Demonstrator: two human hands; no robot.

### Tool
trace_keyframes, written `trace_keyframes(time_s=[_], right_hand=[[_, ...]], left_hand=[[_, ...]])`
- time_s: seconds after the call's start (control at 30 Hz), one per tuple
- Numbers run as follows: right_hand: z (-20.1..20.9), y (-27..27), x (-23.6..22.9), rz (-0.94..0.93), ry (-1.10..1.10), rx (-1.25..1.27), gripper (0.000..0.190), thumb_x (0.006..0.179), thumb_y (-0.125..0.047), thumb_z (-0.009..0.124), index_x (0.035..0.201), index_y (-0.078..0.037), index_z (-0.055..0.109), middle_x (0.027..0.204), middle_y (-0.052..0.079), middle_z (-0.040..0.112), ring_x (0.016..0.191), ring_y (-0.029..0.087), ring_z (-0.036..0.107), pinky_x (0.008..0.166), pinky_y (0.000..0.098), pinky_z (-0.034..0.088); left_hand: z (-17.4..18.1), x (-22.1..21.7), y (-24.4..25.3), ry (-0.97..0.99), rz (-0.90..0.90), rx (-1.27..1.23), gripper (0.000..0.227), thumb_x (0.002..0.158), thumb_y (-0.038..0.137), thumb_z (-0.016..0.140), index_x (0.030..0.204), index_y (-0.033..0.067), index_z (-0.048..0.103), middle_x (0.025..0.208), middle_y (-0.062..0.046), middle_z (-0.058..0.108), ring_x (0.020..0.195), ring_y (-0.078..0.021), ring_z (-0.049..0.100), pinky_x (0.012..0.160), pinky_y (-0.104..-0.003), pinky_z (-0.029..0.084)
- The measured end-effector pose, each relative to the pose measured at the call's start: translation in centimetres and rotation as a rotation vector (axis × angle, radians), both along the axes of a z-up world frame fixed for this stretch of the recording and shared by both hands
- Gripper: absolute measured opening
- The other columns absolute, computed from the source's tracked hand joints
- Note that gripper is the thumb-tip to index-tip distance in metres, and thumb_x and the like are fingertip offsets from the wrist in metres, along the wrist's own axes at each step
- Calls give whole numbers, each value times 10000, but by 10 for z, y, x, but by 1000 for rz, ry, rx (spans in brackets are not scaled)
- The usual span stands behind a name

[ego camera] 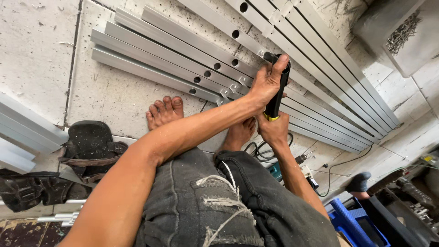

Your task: The person sits on the floor and uses a manual rivet gun to fasten metal brackets onto a series of parallel aluminum profiles. They repeatedly pick up rivets from a container, insert them into the tool, and squeeze the handles to secure the brackets to the profiles.

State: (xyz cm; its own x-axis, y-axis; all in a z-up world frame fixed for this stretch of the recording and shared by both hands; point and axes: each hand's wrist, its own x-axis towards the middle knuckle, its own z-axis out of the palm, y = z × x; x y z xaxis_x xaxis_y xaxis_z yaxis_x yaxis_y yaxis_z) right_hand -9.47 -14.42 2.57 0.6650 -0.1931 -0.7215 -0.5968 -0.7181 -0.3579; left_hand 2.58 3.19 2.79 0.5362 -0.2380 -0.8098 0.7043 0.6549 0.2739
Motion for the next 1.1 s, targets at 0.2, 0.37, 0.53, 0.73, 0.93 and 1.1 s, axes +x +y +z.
trace_keyframes(time_s=[0.2,0.37,0.53,0.73,0.93,1.1], right_hand=[[-15,-12,-10,-58,-137,-149,372,936,-259,937,626,-219,735,508,-33,621,527,78,661,563,268,480],[160,41,106,166,387,-5,414,1022,-378,926,1293,-76,1007,991,43,927,856,126,751,758,303,567],[125,13,66,-44,202,311,543,1050,-409,861,1415,-24,745,1138,106,846,921,231,823,881,395,715],[64,18,41,185,173,41,366,978,-351,929,920,-173,615,815,-3,670,744,182,575,685,440,454],[-6,-10,1,18,-48,25,285,929,-318,1019,844,-176,787,673,15,719,639,175,699,631,348,543],[0,19,-20,-147,-169,37,380,980,-337,1016,739,-245,736,592,-43,687,534,117,656,545,304,484]], left_hand=[[-11,-9,-21,23,-8,13,1023,964,968,751,1292,9,892,1130,-180,966,1053,-309,950,837,-434,760],[-16,1,-17,-5,16,15,834,906,939,641,729,131,750,636,-24,651,584,-190,601,585,-386,476],[-14,4,-14,114,30,19,761,915,904,651,764,162,730,701,-66,756,613,-189,615,616,-391,470],[-3,15,-2,171,32,-50,846,805,895,689,1065,92,753,1093,-134,820,923,-272,765,729,-445,574],[-31,-1,-15,83,30,-99,1313,960,989,714,1755,-53,641,1707,-288,716,1432,-484,812,1118,-743,689],[-45,-31,-22,-19,-36,-70,1108,1057,983,707,1588,18,830,1369,-255,885,1226,-478,884,1061,-782,740]])
